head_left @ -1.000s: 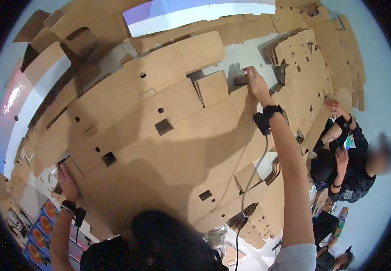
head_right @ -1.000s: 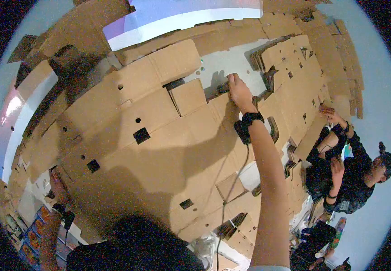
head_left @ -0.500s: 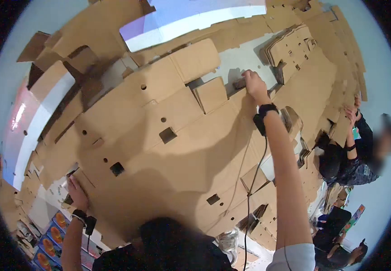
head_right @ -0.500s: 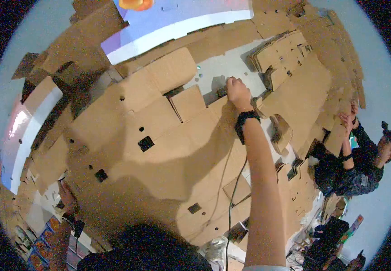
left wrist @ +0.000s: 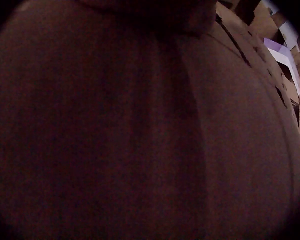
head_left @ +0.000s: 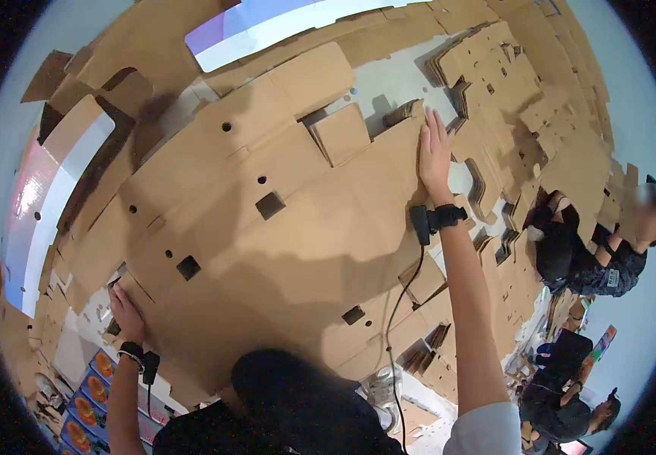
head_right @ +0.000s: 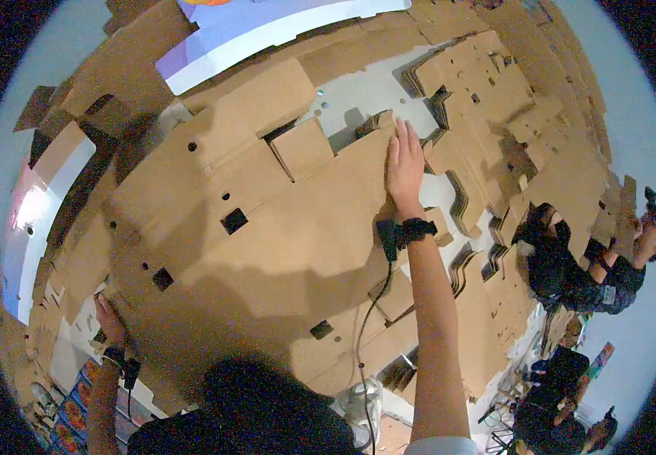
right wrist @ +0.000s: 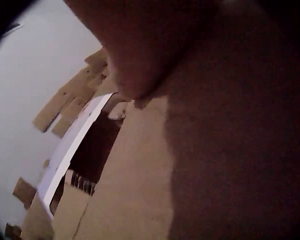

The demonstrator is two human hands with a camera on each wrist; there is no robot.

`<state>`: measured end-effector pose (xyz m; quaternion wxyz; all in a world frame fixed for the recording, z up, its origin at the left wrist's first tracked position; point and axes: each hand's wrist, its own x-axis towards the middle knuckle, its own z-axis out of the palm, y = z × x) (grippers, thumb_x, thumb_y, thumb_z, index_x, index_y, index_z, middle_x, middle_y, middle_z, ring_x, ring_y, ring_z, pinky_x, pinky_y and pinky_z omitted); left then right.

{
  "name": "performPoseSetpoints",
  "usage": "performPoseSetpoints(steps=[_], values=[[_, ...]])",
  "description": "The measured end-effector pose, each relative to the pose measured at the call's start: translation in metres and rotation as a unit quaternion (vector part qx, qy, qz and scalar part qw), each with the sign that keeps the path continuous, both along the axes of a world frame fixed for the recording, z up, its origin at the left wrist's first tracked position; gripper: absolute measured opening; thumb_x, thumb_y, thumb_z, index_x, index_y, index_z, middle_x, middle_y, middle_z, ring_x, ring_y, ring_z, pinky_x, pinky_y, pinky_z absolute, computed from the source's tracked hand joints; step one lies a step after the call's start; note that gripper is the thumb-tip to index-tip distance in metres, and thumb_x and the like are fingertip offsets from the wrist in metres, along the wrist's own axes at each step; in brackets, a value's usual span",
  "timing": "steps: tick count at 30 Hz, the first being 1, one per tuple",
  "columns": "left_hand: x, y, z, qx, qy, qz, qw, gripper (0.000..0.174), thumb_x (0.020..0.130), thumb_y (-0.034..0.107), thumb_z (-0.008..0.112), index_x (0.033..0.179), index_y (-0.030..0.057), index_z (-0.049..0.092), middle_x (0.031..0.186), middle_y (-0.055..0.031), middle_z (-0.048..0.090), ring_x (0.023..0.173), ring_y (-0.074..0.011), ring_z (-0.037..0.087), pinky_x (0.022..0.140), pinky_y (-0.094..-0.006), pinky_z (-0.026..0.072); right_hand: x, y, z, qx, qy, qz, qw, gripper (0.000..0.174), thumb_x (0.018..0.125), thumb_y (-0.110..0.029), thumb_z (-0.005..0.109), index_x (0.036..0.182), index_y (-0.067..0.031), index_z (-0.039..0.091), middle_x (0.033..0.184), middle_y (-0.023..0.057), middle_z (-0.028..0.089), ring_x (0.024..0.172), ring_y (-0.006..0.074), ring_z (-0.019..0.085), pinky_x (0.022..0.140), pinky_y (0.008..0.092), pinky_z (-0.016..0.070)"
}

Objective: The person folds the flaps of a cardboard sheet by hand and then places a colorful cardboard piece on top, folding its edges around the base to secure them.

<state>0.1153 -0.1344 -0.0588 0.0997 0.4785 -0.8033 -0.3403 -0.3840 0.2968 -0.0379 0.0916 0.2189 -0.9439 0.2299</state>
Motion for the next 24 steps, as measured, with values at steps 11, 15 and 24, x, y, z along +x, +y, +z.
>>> performPoseSetpoints(steps=[11,15,24], values=[[0.007,-0.007,-0.008,-0.01,-0.017,0.02,1.0,0.051,0.093,0.035,0.03,0.12,-0.007,0.039,0.113,-0.0233,0.05,0.103,-0.0322,0.047,0.09,-0.036,0.0329,0.039,0.003,0.032,0.006,0.001,0.016,1.0,0.044,0.09,-0.029,0.035,0.131,-0.013,0.032,0.134,0.0161,0.03,0.123,0.0317,0.029,0.1,0.0406,0.0235],[0.014,-0.011,-0.016,-0.007,-0.021,0.034,0.999,0.05,0.093,0.034,0.031,0.12,-0.0079,0.039,0.121,-0.0215,0.045,0.11,-0.0296,0.043,0.095,-0.0323,0.0292,0.068,0.026,0.043,-0.055,-0.01,0.003,0.998,0.045,0.088,-0.023,0.039,0.13,-0.0085,0.032,0.135,0.0151,0.029,0.124,0.03,0.027,0.101,0.0388,0.021],[0.013,-0.01,-0.015,0.021,0.034,0.027,0.999,0.049,0.094,0.033,0.029,0.118,-0.0081,0.041,0.118,-0.0212,0.046,0.11,-0.0281,0.044,0.095,-0.0313,0.029,0.068,0.066,0.003,0.087,-0.055,-0.091,0.99,0.041,0.087,-0.031,0.038,0.122,-0.0106,0.043,0.126,0.0116,0.042,0.118,0.0285,0.036,0.099,0.0386,0.0248]])
